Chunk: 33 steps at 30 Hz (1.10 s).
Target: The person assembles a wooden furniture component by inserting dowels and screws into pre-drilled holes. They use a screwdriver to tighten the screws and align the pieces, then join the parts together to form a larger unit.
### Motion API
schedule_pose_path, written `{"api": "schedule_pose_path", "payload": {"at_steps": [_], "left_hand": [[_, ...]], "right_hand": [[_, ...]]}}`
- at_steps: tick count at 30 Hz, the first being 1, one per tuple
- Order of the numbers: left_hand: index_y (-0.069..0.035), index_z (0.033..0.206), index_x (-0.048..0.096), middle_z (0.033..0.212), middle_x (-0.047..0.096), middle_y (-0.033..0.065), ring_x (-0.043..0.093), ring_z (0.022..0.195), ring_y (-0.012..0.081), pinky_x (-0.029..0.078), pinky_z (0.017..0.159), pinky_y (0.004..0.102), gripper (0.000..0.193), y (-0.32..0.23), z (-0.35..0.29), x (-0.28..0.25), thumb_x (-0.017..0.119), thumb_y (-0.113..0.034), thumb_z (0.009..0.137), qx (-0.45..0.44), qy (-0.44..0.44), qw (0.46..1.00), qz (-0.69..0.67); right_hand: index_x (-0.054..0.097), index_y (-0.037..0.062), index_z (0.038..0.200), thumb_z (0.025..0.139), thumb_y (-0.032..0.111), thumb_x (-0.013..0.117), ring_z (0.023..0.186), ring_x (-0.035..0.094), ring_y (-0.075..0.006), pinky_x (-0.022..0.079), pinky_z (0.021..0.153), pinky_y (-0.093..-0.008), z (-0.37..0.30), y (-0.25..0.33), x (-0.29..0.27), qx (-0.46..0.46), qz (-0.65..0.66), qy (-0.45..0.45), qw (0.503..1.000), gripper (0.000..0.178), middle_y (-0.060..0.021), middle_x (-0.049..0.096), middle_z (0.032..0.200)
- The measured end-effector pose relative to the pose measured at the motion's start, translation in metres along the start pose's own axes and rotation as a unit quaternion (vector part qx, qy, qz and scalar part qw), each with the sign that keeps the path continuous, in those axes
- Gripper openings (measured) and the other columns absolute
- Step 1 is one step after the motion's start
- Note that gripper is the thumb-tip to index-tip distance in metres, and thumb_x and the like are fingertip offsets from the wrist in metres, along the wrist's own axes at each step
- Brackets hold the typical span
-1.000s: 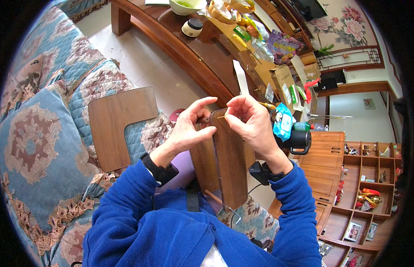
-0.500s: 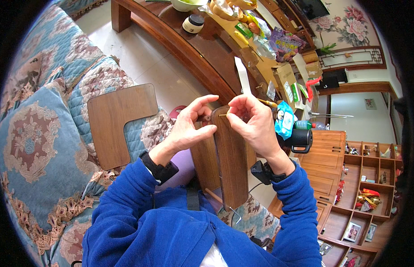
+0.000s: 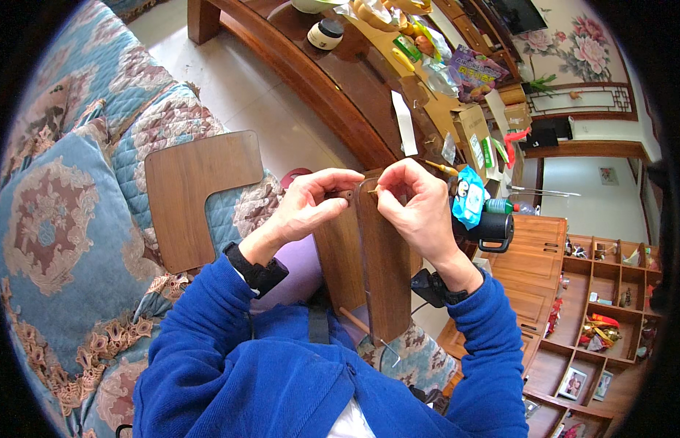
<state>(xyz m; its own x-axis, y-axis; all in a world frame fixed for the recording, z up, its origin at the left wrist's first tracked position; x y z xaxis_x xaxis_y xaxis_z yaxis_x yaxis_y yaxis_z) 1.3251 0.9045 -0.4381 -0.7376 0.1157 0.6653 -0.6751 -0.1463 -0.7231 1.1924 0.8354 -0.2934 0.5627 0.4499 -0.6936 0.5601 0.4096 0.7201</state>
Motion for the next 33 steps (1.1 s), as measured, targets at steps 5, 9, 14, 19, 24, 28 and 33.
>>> {"api": "schedule_pose_path", "payload": {"at_steps": [5,9,14,19,24,28,33], "left_hand": [[0.002,0.120,0.067,0.102,0.065,0.0021,0.059,0.098,0.0113,0.048,0.088,0.0265,0.031,-0.002,-0.003,-0.004,0.060,-0.001,0.090,0.014,0.031,0.992,0.121],[0.002,0.118,0.067,0.099,0.065,0.0031,0.058,0.097,0.0114,0.048,0.088,0.0272,0.030,-0.007,-0.003,-0.004,0.059,-0.002,0.090,0.055,0.046,0.983,0.167],[0.002,0.122,0.065,0.103,0.064,0.0043,0.058,0.101,0.0127,0.047,0.090,0.0286,0.030,-0.009,-0.004,-0.006,0.059,-0.007,0.094,0.049,0.058,0.984,0.163],[0.002,0.130,0.061,0.112,0.065,0.0058,0.059,0.108,0.0151,0.046,0.096,0.0301,0.036,-0.005,-0.006,-0.007,0.062,-0.016,0.100,0.046,0.068,0.987,0.140],[-0.002,0.132,0.059,0.113,0.065,0.0103,0.060,0.109,0.0192,0.047,0.097,0.0332,0.035,-0.002,-0.006,-0.007,0.060,-0.012,0.099,0.069,0.056,0.974,0.208],[-0.003,0.135,0.057,0.117,0.064,0.0146,0.061,0.111,0.0268,0.047,0.099,0.0360,0.036,-0.002,-0.008,-0.008,0.059,-0.011,0.100,0.095,0.060,0.952,0.284],[-0.003,0.137,0.056,0.120,0.064,0.0166,0.061,0.113,0.0302,0.047,0.101,0.0376,0.037,-0.003,-0.009,-0.008,0.057,-0.011,0.101,0.096,0.055,0.948,0.300]], "right_hand": [[0.065,0.0000,0.086,0.083,0.003,0.069,0.069,0.064,-0.0100,0.053,0.065,-0.0262,-0.004,0.007,0.004,-0.004,0.014,0.009,1.000,0.006,-0.0067,0.067,0.072],[0.064,-0.0006,0.086,0.083,0.003,0.069,0.068,0.064,-0.0107,0.052,0.064,-0.0268,-0.005,0.015,0.009,-0.027,0.001,0.017,0.999,0.007,-0.0069,0.066,0.071],[0.064,0.0011,0.091,0.087,0.000,0.069,0.075,0.060,-0.0036,0.050,0.068,-0.0205,-0.001,0.018,0.010,0.006,-0.030,0.047,0.998,0.006,0.0006,0.065,0.080],[0.065,-0.0002,0.088,0.083,0.001,0.069,0.071,0.065,-0.0145,0.052,0.066,-0.0278,-0.001,0.020,0.009,-0.042,-0.032,0.058,0.997,0.007,-0.0076,0.066,0.077],[0.066,0.0007,0.087,0.077,0.000,0.071,0.079,0.066,-0.0304,0.053,0.071,-0.0356,0.000,0.021,0.006,-0.179,-0.122,0.080,0.973,0.012,-0.0144,0.065,0.086],[0.066,0.0008,0.088,0.078,0.000,0.072,0.078,0.066,-0.0319,0.053,0.069,-0.0371,0.001,0.017,0.005,-0.156,-0.069,0.078,0.982,0.012,-0.0154,0.065,0.084],[0.067,0.0013,0.089,0.080,0.002,0.072,0.079,0.067,-0.0333,0.054,0.070,-0.0380,0.001,0.019,0.010,-0.160,-0.099,0.075,0.979,0.009,-0.0159,0.066,0.084]]}}
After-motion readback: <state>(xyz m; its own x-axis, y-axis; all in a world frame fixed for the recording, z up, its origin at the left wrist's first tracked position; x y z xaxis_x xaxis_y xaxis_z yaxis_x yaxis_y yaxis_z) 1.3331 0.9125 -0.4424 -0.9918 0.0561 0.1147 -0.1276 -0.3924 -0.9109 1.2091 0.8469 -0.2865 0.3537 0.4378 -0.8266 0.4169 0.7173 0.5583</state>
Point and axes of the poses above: each hand's wrist, its own z-axis towards the middle knuckle, its own x-axis out of the palm, y = z × x, the point moved 2 cm from there along z, towards the middle knuckle
